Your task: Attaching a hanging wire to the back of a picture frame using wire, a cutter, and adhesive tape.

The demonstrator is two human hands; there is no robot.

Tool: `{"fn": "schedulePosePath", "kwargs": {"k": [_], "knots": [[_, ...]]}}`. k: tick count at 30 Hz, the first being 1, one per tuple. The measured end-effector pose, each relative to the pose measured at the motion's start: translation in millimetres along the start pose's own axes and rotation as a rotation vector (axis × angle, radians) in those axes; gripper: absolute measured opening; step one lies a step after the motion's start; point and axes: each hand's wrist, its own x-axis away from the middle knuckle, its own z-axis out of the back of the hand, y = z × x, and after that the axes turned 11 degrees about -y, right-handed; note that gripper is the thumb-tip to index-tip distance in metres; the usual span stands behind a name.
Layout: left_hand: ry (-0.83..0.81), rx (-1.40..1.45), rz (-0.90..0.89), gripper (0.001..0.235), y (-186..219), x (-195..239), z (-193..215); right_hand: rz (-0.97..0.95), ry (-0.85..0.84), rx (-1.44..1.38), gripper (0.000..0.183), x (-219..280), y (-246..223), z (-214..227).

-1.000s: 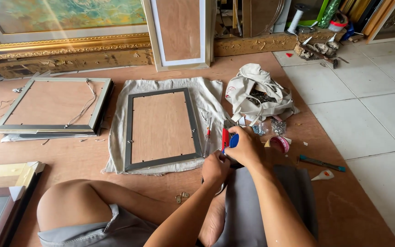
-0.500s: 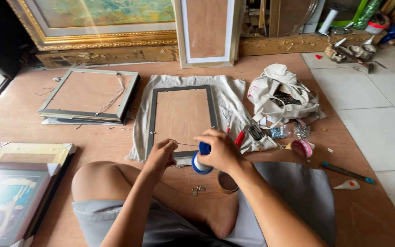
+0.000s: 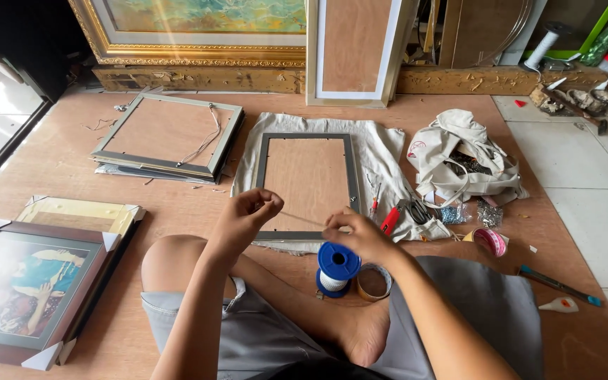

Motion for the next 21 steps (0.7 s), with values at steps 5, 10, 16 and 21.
{"fn": "schedulePosePath", "kwargs": {"k": [5,10,16,21], "knots": [[0.040,0.030,-0.018,0.016,23,0,-9,-0.070,0.104,-0.563,0.027,22,5,33],[0.137,0.084,-0.080,0.016,-14,-19,15,0.085,0.027,-0.747,0.033,34,1,46],[0.336,0.115,-0.116,0.018,-43,-37,54,0.000,-0.567,-0.740,0.028,54,-65,19],[0.475,0.142,-0.134,0.017,-74,-52,78,0.132,-0.105,-1.012,0.032,11,-26,16]]}}
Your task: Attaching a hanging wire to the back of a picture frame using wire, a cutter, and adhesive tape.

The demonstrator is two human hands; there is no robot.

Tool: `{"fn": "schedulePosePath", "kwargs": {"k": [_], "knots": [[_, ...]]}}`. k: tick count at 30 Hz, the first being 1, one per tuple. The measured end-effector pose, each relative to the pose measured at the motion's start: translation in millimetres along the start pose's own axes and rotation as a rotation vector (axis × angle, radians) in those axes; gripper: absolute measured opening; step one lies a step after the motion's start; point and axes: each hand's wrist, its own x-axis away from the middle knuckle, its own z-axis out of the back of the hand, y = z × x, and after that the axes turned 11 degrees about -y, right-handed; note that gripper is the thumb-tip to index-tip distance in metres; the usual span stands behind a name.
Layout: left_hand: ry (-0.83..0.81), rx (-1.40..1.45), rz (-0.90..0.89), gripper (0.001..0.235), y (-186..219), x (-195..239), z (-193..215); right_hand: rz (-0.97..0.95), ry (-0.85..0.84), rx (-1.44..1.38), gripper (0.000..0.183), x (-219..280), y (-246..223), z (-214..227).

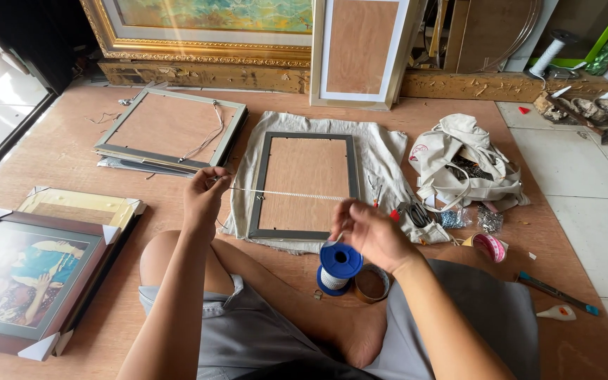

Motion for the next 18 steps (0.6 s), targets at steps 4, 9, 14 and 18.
{"fn": "schedulePosePath", "kwargs": {"k": [4,9,14,18], "knots": [[0.043,0.007,0.025,0.018,-29,-9,19,0.102,0.294,-0.231,0.019,11,-8,64],[0.119,0.171,0.144,0.022,-39,-5,21,0.011,-0.068,-0.179,0.025,48,-31,50],[0.152,0.409,0.200,0.020,-67,-15,44,0.084,-0.373,-0.275,0.035,29,-31,-26],[0.217,0.631,0.249,0.033,-95,-33,63,0.296,-0.052,-0.392,0.040,10,-39,-19]]}}
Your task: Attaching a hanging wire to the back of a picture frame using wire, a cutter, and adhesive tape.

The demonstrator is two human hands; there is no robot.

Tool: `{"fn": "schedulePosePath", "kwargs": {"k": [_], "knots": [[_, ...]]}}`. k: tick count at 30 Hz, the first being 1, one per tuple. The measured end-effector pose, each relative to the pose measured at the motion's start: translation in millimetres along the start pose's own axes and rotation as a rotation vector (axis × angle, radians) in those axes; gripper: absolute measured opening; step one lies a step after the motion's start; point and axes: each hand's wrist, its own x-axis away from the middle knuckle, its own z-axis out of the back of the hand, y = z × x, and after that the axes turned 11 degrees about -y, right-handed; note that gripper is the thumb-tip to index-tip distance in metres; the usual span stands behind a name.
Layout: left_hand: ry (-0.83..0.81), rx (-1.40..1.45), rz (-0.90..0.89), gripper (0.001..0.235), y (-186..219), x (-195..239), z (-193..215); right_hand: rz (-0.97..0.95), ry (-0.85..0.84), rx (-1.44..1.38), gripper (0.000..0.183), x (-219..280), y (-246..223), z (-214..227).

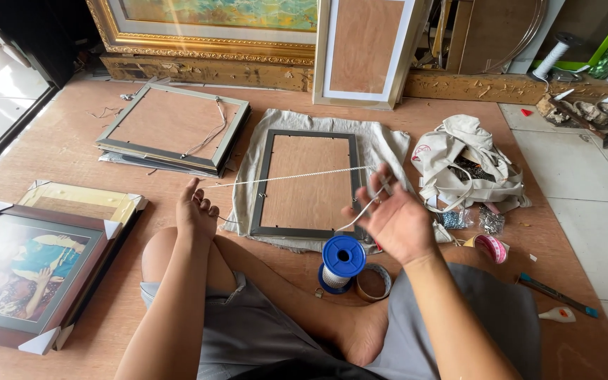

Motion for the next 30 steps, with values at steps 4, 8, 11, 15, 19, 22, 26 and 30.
{"fn": "schedulePosePath", "kwargs": {"k": [4,8,11,15,19,22,26,30], "knots": [[0.012,0.112,0.019,0.038,4,-12,14,0.153,0.241,-0.055,0.029,8,-53,79],[-0.020,0.012,-0.008,0.037,10,-11,-17,0.058,0.597,0.044,0.019,6,-99,138],[-0.050,-0.124,0.038,0.033,3,-30,-28,-0.053,0.752,0.116,0.022,-6,-115,182],[-0.052,-0.242,0.080,0.039,-15,-58,-21,-0.184,0.835,0.267,0.025,8,-104,233],[-0.018,-0.307,0.080,0.038,-39,-64,-2,-0.249,0.984,0.260,0.022,43,-99,301],[-0.089,-0.581,0.014,0.056,-77,-88,27,-0.307,1.066,0.482,0.021,48,-95,308],[0.204,-1.282,-0.059,0.093,-96,-72,12,-0.333,0.956,0.873,0.032,19,-65,206],[-0.346,-0.992,-0.300,0.047,-50,54,-106,-0.459,0.429,1.086,0.041,-6,-38,69]]}}
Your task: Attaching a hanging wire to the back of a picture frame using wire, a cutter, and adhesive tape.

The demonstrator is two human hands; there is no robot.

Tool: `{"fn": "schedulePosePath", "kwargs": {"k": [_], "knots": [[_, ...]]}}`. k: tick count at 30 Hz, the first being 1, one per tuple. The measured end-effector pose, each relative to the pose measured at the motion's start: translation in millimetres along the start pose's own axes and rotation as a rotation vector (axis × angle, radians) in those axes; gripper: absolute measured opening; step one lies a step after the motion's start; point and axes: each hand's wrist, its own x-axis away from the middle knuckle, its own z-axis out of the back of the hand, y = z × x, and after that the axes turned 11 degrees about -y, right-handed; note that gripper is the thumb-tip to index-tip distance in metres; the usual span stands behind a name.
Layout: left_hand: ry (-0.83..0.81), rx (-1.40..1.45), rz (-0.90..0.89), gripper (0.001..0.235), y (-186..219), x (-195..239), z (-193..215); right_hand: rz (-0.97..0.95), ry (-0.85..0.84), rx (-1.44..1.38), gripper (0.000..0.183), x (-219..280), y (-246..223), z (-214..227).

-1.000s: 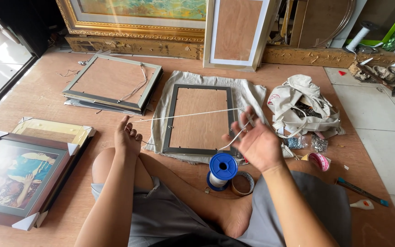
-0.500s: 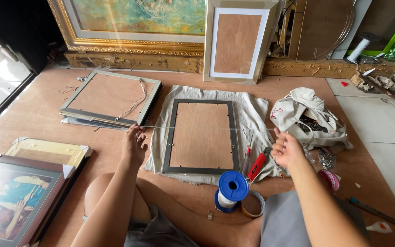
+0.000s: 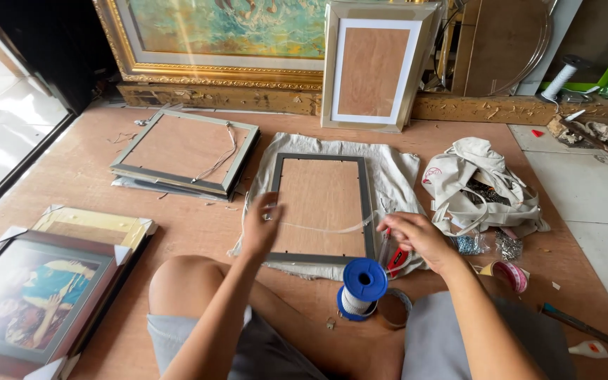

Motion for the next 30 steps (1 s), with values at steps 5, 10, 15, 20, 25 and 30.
{"fn": "schedulePosePath", "kwargs": {"k": [5,10,15,20,25,30], "knots": [[-0.479,-0.058,-0.292,0.025,156,89,-41,0.283,-0.211,-0.139,0.034,30,-33,-57],[-0.435,0.250,0.005,0.042,123,69,-45,0.390,-0.092,-0.515,0.035,12,-2,-35],[-0.297,0.149,0.013,0.044,100,24,-31,0.123,0.342,0.425,0.044,25,-4,-19],[-0.568,0.163,-0.145,0.038,207,50,-65,0.541,-0.008,-0.009,0.088,40,-73,-89],[-0.386,0.534,-0.024,0.035,249,37,-55,0.440,-0.307,-0.366,0.057,24,-17,-72],[0.137,1.027,0.041,0.035,185,-6,14,0.253,-0.202,-0.510,0.023,22,19,-4]]}}
